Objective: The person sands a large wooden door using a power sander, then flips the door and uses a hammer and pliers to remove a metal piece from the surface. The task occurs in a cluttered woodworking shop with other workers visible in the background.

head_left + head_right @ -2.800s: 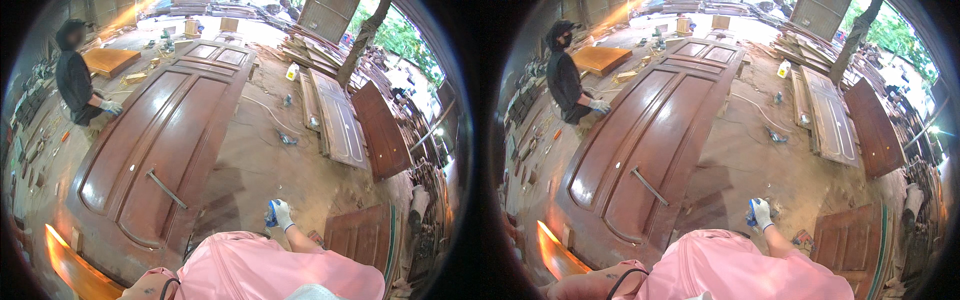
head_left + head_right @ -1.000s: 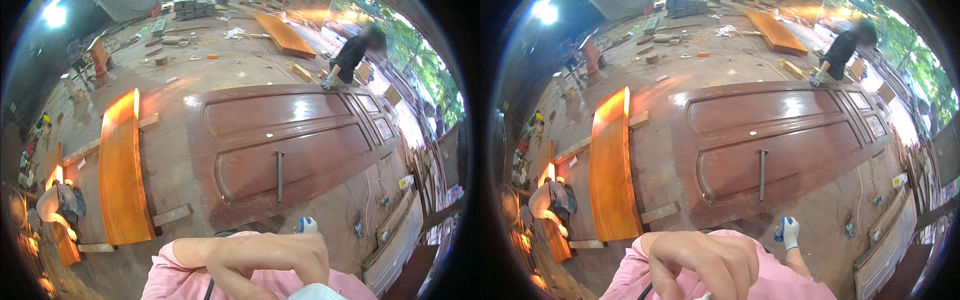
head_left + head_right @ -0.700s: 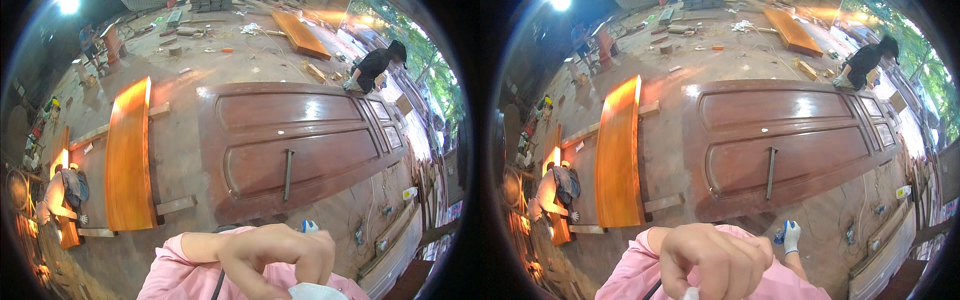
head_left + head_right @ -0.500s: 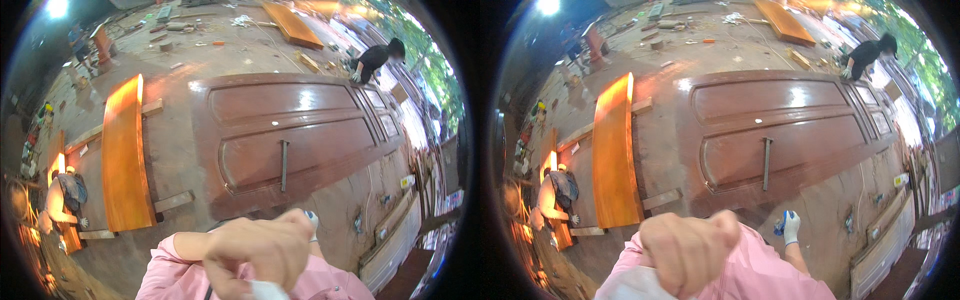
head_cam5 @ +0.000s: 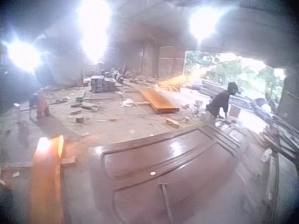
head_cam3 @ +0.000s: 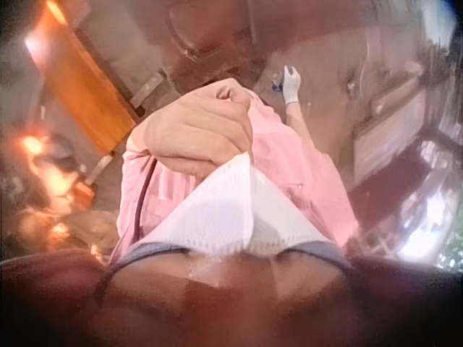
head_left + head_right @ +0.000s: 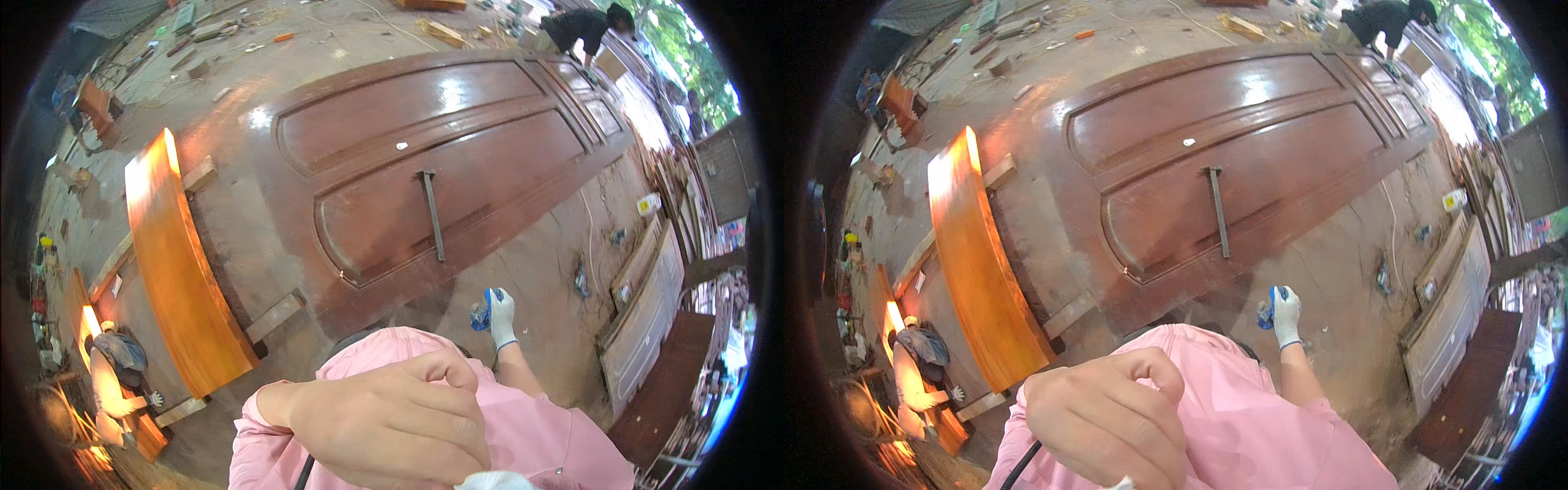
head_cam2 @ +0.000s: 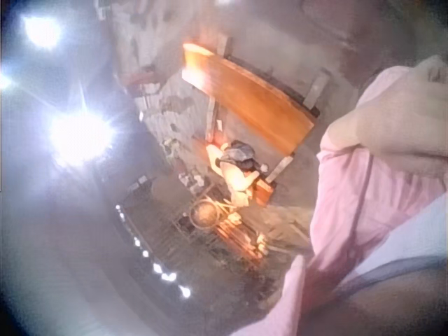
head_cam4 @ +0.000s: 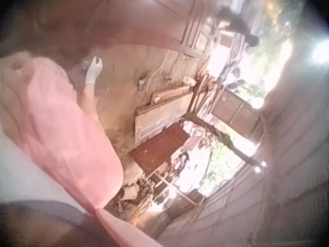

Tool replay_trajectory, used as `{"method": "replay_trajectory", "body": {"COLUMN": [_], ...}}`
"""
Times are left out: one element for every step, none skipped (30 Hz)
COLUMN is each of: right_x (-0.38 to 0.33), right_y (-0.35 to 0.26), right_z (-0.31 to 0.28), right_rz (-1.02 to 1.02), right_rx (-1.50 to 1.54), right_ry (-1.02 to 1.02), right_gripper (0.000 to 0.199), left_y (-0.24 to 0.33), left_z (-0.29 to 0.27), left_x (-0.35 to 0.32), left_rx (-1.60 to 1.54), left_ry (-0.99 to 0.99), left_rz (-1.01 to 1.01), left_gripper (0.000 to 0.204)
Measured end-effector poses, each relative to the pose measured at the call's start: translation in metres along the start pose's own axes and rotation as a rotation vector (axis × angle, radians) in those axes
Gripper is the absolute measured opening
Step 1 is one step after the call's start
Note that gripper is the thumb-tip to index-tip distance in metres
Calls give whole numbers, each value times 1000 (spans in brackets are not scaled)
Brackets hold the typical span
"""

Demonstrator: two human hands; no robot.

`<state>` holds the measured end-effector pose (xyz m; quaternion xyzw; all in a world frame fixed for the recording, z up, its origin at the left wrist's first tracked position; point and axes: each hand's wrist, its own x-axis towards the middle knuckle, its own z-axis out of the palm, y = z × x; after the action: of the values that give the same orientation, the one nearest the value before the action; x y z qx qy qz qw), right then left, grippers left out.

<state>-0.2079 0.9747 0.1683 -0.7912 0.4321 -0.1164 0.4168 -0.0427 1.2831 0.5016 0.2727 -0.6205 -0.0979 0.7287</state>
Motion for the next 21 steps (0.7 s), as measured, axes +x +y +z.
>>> {"method": "replay_trajectory", "body": {"right_x": [-2, -4, -6, -8, -14, -17, -19, -20, -23, -25, -22, -19, -18, -23, -29, -38, -43, -45, -48, -55, -62], "right_y": [7, 13, 11, 9, 7, 5, 5, 7, 11, 15, 17, 19, 22, 8, -16, -31, -48, -75, -96, -101, -107], "right_z": [1, 1, 3, 2, 2, 2, 2, 4, 4, 5, 9, 13, 14, 9, 1, -5, -8, -12, -16, -11, -8], "right_rz": [24, 49, 69, 67, 77, 85, 94, 94, 98, 102, 123, 146, 174, 221, 264, 226, 180, 292, 399, 294, 189], "right_rx": [29, 59, 90, 70, 69, 68, 68, 72, 72, 73, 131, 189, 250, 363, 477, 535, 588, 708, 832, 784, 729], "right_ry": [12, 26, 32, 32, 39, 52, 64, 68, 73, 76, 74, 76, 90, 89, 112, 150, 182, 93, 25, 1, -35], "right_gripper": [27, 27, 27, 26, 26, 26, 27, 24, 21, 19, 18, 17, 16, 16, 16, 16, 16, 16, 16, 19, 23], "left_y": [-1, -4, -6, -11, -13, -17, -18, -21, -24, -28, -32, -34, -39, -53, -69, -94, -110, -124, -134, -144, -152], "left_z": [2, 1, 0, -3, -6, -9, -14, -16, -16, -10, -13, -14, -25, -37, -48, -61, -64, -70, -69, -66, -64], "left_x": [1, 2, 2, 4, 4, 4, 4, 2, -1, -6, -7, -7, -2, -1, 1, -4, -9, -16, -27, -36, -46], "left_rx": [-32, -45, -50, -37, -84, -137, -249, -342, -441, -520, -486, -449, -312, -267, -228, -268, -238, -191, -214, -238, -382], "left_ry": [26, 38, 53, 53, 63, 76, 99, 131, 172, 224, 217, 211, 132, 50, -38, -129, -137, -135, -132, -129, -183], "left_rz": [-3, 3, 5, 16, -19, -54, -137, -185, -231, -243, -246, -246, -235, -268, -294, -355, -521, -688, -845, -1002, -1050], "left_gripper": [22, 22, 21, 21, 21, 21, 21, 22, 23, 24, 23, 21, 20, 23, 27, 33, 41, 49, 53, 58, 58]}}
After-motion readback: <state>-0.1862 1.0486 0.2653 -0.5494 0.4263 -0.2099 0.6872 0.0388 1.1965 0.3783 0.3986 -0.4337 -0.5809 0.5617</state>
